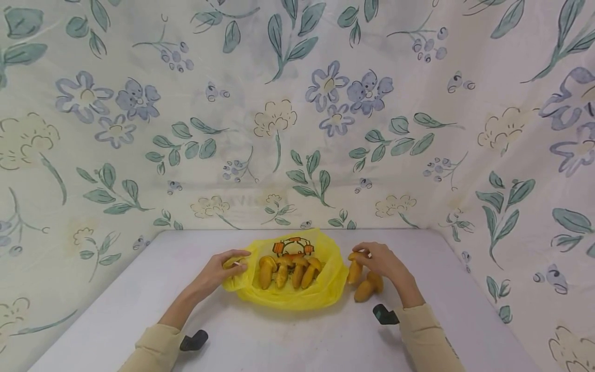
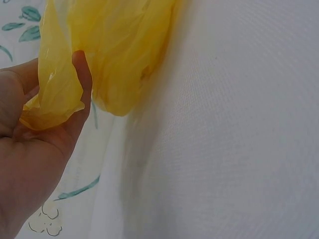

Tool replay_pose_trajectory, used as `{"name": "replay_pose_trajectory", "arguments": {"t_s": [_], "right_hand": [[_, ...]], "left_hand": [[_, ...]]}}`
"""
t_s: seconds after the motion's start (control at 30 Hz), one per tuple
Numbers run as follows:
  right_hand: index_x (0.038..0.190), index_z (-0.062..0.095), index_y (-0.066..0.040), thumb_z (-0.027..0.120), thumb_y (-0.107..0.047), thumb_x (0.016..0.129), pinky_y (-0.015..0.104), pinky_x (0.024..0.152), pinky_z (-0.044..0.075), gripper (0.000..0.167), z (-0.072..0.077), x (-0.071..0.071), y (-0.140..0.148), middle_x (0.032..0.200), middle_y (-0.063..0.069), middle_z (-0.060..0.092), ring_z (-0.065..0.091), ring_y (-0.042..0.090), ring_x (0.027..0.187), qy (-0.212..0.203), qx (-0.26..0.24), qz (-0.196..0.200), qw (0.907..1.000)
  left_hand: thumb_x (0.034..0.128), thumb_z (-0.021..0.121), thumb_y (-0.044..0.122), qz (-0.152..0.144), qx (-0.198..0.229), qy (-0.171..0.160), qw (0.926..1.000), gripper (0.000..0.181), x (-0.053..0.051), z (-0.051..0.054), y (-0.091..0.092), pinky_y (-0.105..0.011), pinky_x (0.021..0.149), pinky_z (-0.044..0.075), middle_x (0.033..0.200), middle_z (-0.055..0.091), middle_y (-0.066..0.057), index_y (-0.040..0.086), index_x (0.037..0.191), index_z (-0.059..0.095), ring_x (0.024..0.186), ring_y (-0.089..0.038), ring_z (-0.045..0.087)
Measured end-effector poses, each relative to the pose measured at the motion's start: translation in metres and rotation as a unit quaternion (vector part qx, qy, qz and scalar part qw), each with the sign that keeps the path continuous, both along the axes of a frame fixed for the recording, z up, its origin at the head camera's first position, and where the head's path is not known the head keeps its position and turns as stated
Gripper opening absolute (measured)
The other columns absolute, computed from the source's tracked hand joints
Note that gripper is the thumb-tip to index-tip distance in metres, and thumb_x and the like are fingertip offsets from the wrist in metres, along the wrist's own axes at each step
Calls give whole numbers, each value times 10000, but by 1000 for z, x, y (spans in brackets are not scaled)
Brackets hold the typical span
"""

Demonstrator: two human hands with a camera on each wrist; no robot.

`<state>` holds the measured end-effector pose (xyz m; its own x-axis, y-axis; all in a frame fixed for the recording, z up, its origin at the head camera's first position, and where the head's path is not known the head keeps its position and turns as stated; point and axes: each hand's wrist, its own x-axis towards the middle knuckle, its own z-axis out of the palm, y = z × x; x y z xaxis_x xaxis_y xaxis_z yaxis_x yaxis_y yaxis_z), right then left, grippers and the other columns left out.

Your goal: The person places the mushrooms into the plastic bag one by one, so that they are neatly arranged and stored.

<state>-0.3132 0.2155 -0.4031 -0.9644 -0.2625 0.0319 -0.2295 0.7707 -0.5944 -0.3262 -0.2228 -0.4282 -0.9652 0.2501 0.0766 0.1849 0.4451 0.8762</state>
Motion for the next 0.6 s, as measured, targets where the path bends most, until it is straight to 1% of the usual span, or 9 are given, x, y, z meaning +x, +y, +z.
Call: {"name": "replay_pose_trajectory", "arguments": {"t_s": [0.23,0.4,0.6], "right_hand": [[1235,652,-77,609,-239,973,405,822,578,311,5,2,-1,1154,139,684,624,291,1021,197,74,10,9998],[1232,650,-64,604,-233,977,427,837,578,310,8,2,0,1141,144,687,638,297,1002,367,145,127,9991],[1219,654,-49,600,-192,978,443,894,560,285,11,2,2,1160,142,684,645,272,997,488,137,222,9985]], "left_hand": [[895,718,259,-2,-10,27,10000,419,0,0,0,-300,947,510,1452,515,-140,137,1286,630,1289,-297,489],[898,715,255,-7,-18,51,10000,417,0,-1,0,-285,934,509,1445,523,-138,134,1288,628,1265,-289,501],[900,713,246,-26,-4,47,10000,415,1,0,1,-276,935,509,1442,524,-141,133,1290,626,1280,-295,491]]}}
